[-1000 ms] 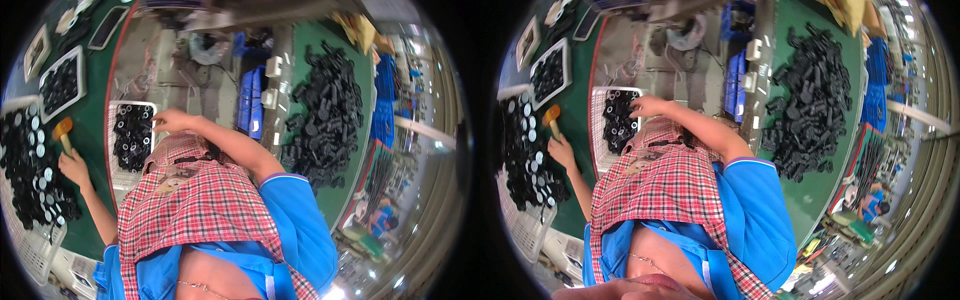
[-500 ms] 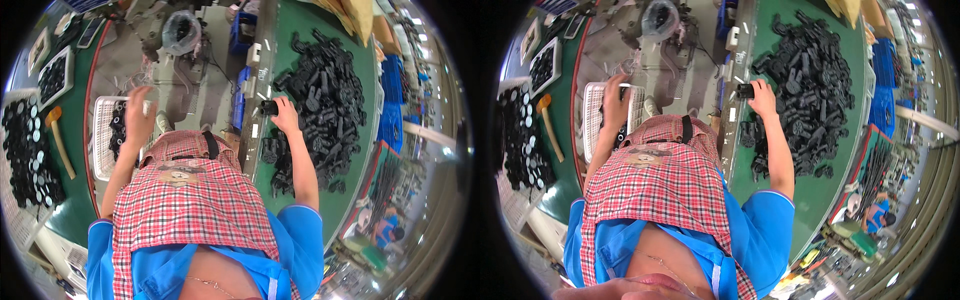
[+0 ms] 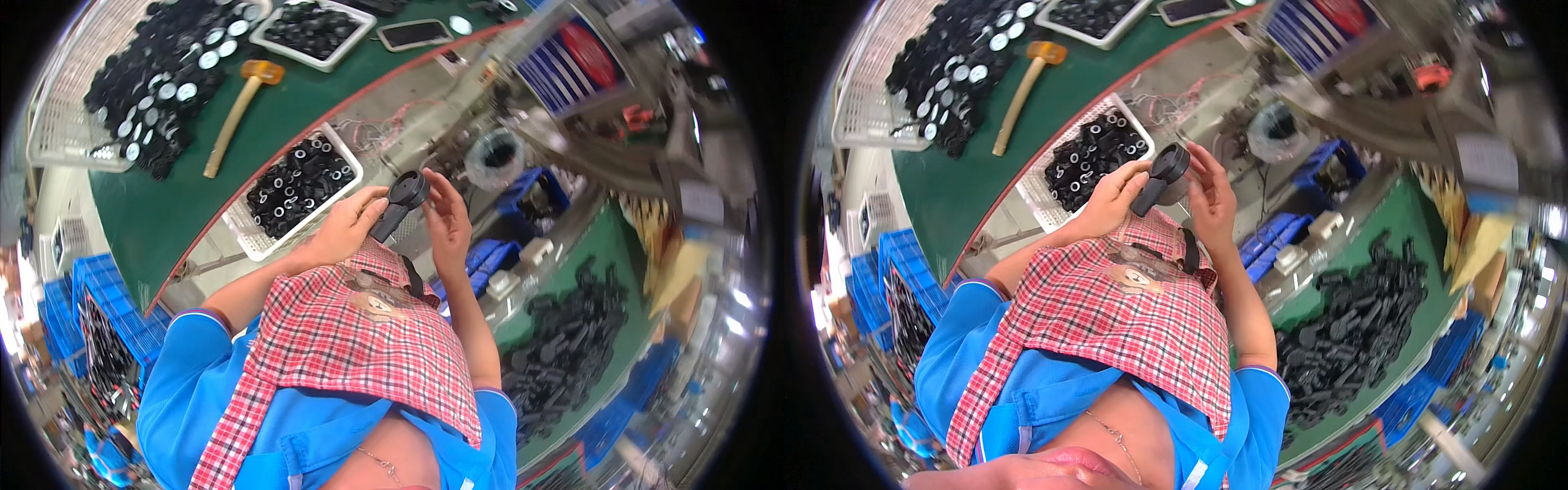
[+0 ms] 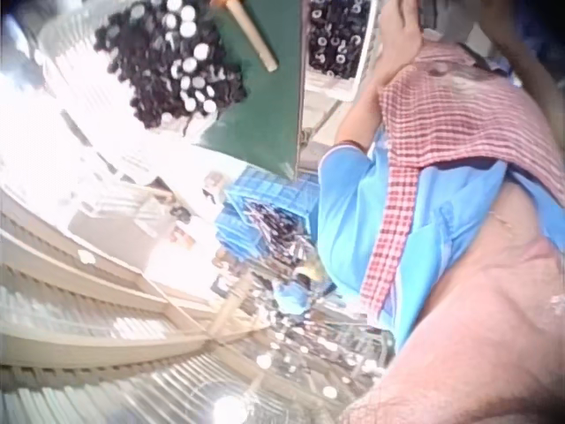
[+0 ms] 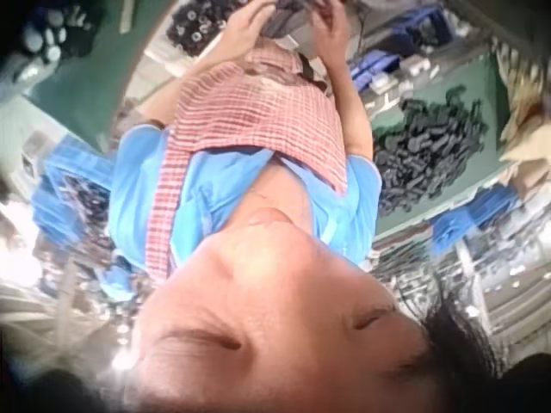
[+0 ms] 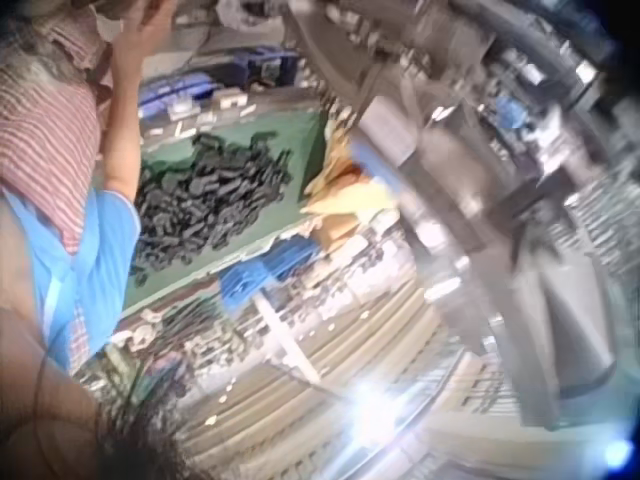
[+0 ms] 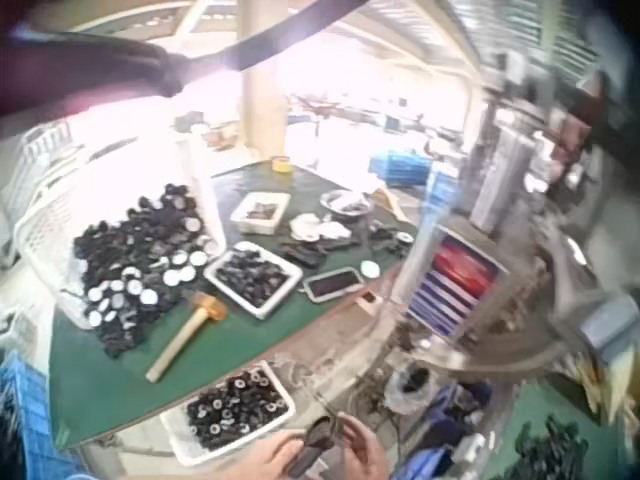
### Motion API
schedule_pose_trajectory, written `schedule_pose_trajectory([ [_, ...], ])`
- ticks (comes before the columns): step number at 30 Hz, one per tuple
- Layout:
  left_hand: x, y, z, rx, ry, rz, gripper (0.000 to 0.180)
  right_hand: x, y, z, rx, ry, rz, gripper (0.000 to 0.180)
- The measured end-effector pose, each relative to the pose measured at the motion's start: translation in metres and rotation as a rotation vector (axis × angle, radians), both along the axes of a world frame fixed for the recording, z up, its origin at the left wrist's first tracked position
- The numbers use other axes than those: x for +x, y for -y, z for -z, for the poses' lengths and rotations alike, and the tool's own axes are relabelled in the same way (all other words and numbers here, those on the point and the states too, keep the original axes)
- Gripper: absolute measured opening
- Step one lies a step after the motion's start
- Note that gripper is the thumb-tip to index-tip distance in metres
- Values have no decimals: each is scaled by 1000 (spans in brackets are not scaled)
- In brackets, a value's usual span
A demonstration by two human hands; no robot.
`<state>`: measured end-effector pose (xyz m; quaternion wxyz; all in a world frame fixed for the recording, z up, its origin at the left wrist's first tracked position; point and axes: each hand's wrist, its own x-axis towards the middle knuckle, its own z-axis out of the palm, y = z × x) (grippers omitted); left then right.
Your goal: The person assembles small black shoe components by inserting white circular inserts into them using a press machine and a rubber mallet. The person repeatedly picks up parts, places them in the machine, operates the press, and taps the assembled parts with the mallet before moving them aside.
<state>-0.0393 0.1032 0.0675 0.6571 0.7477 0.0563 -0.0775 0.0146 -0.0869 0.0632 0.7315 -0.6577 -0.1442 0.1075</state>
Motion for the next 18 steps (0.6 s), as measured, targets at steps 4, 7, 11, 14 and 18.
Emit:
schedule_pose_trajectory([
  [4, -13, 18, -23, 229, 159, -137, 33, 7, -7, -16, 152, -294, -174, 74],
  [7, -15, -11, -26, 344, 249, -14, 33, 10, -17, 0, 380, -335, -226, 74],
  [11, -16, -45, -39, 305, 77, 184, 32, 4, -31, 3, 428, -404, -302, 79],
  [14, 12, -102, -30, 507, 353, 137, 27, 2, -34, 10, 438, -416, -289, 80],
  [18, 67, -214, -2, 1395, 226, -557, 45, 8, -28, -3, 481, -474, -372, 80],
])
